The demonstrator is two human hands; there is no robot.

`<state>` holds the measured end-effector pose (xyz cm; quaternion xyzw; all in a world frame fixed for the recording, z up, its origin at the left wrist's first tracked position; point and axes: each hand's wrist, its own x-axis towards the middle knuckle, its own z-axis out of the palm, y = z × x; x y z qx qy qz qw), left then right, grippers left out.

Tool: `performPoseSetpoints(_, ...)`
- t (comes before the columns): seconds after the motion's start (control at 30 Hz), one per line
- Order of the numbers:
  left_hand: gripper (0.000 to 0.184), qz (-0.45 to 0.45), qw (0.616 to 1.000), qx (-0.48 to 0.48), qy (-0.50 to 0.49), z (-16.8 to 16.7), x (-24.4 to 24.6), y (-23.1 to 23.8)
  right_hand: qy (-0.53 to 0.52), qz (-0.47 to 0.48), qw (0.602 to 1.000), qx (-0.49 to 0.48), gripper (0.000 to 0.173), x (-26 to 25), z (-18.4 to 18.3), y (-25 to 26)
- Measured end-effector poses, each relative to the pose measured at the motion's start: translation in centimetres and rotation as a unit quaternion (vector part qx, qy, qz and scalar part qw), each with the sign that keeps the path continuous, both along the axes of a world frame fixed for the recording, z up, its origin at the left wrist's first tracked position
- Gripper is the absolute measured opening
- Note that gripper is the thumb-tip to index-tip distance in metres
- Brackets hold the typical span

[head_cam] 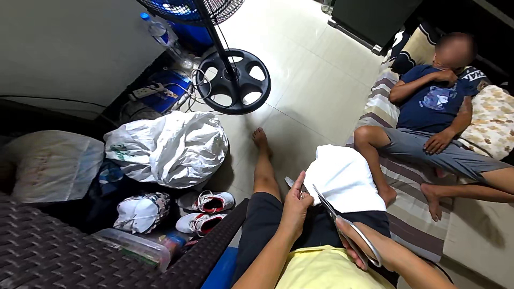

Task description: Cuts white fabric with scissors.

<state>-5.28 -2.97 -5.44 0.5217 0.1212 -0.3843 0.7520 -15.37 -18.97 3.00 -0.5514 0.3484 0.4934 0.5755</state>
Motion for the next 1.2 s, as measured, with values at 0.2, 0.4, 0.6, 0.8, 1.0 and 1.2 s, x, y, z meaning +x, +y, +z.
performPoseSetpoints(0.2,0.077,0.031,1.000,0.007,0.000,0.7,-0.3,-0.1,-0.010,-0.021,1.000,-0.015,0.058,0.8,-0.8,1.1)
performPoseSetpoints(0.4,0.075,0.057,0.998,0.028,0.010,0.8,-0.5,-0.5,-0.021,-0.051,0.998,-0.029,0.054,0.6,-1.3,2.2)
performPoseSetpoints(0.6,0.073,0.063,0.998,0.024,0.012,1.0,-0.5,-0.4,-0.043,-0.030,0.998,-0.043,0.057,0.3,-1.4,2.1)
performPoseSetpoints(0.8,0.073,0.063,0.998,0.008,0.010,1.3,-0.6,-0.2,-0.044,-0.059,0.997,-0.001,0.057,-0.3,-1.4,1.8)
performPoseSetpoints(1.0,0.074,0.057,0.998,-0.003,0.002,1.4,-0.8,-0.3,-0.018,-0.085,0.996,0.019,0.057,-0.1,-1.6,1.7)
performPoseSetpoints(1.2,0.074,0.057,0.998,0.005,0.003,1.4,-0.7,-0.2,-0.036,-0.077,0.996,-0.015,0.055,0.1,-1.5,2.2)
